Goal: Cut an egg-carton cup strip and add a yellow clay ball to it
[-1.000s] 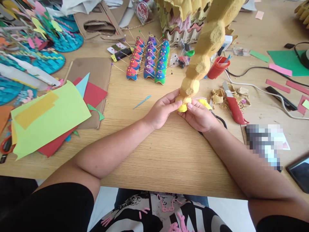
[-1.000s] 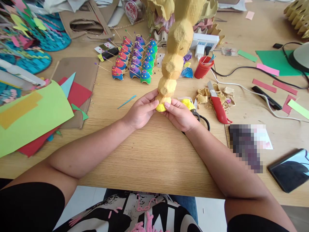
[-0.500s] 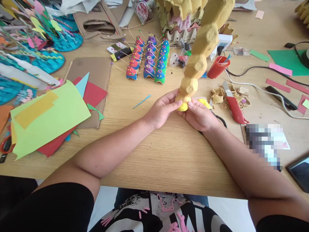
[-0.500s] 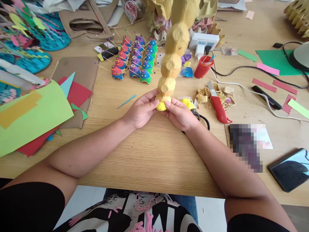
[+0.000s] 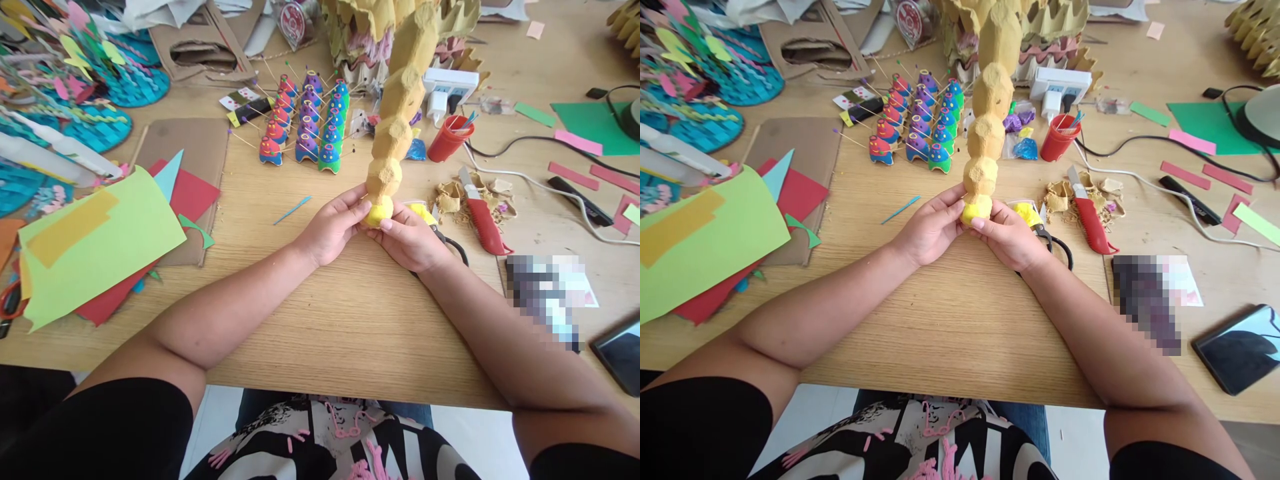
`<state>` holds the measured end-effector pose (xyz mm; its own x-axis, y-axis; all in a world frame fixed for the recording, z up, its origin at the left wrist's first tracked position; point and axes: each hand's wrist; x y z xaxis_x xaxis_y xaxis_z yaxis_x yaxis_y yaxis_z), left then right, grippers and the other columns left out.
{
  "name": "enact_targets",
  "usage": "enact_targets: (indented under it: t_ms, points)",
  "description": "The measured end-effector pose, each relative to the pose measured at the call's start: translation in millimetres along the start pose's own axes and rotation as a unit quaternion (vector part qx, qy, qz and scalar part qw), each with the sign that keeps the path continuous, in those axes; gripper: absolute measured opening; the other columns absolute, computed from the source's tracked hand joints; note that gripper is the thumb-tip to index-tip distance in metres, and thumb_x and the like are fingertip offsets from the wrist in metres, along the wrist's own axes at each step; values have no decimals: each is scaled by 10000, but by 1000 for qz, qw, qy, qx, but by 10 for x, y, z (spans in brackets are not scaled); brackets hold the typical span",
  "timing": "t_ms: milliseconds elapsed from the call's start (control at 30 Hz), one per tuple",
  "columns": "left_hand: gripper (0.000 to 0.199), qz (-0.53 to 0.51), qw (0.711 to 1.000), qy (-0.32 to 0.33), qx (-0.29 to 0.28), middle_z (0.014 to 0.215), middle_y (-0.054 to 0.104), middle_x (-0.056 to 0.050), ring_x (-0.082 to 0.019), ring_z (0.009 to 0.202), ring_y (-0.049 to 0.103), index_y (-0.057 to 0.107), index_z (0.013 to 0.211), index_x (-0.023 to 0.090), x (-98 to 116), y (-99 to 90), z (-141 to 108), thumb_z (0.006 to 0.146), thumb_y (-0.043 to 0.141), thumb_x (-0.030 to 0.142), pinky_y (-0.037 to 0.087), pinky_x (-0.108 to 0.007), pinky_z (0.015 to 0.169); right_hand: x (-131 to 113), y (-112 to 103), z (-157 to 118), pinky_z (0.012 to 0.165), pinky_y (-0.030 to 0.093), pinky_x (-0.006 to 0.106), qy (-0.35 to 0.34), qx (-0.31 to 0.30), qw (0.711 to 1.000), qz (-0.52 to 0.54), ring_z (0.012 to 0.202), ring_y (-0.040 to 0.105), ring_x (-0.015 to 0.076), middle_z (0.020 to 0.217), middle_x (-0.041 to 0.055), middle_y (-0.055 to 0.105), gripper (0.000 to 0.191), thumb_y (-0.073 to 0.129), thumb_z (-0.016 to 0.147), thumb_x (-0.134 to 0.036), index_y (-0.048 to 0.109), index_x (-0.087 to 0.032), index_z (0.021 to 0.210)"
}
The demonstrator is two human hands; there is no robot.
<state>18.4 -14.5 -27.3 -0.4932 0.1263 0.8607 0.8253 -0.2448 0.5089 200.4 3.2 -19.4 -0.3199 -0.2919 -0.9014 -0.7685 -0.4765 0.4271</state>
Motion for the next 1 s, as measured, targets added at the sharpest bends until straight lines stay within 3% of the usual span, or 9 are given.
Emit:
enact_targets:
  t_ms: [333, 767, 1000]
  points:
    - [594, -2, 1000, 1, -3, 1488, 799, -46, -294, 1471, 684, 781, 1424, 297, -9, -24, 4, 890, 903, 527, 569, -399, 1188, 26, 32, -12, 1031, 625, 402, -12, 18, 1000, -11, 1012, 730, 220, 1007, 8, 810, 433, 1044, 742, -552, 789, -294, 977]
    - [643, 2, 1000, 9, -23, 1490, 793, -53, -316, 1492, 666, 750, 1460, 291, 43, 6, -13, 912, 839, 615, 579, -430, 1192, -46, -7, -19, 1087, 635, 477, 8, -21, 1000, -1, 1153, 742, 285, 1045, 33, 822, 415, 1025, 734, -563, 793, -313, 971]
    - [630, 32, 999, 25, -22, 1330, 851, -24, -272, 1377, 728, 773, 1394, 304, 62, 57, -26, 826, 936, 521, 538, -395, 1204, -63, 20, -15, 1096, 629, 454, 4, -29, 1000, 8, 1223, 723, 276, 1055, 30, 805, 444, 980, 756, -625, 763, -306, 976]
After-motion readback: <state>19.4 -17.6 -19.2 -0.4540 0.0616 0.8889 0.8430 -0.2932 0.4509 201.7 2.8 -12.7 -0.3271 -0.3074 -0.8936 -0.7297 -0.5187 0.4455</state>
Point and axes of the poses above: each hand's wrist, its own z-axis towards the middle knuckle, its own y-axis out of the palm, x = y × z
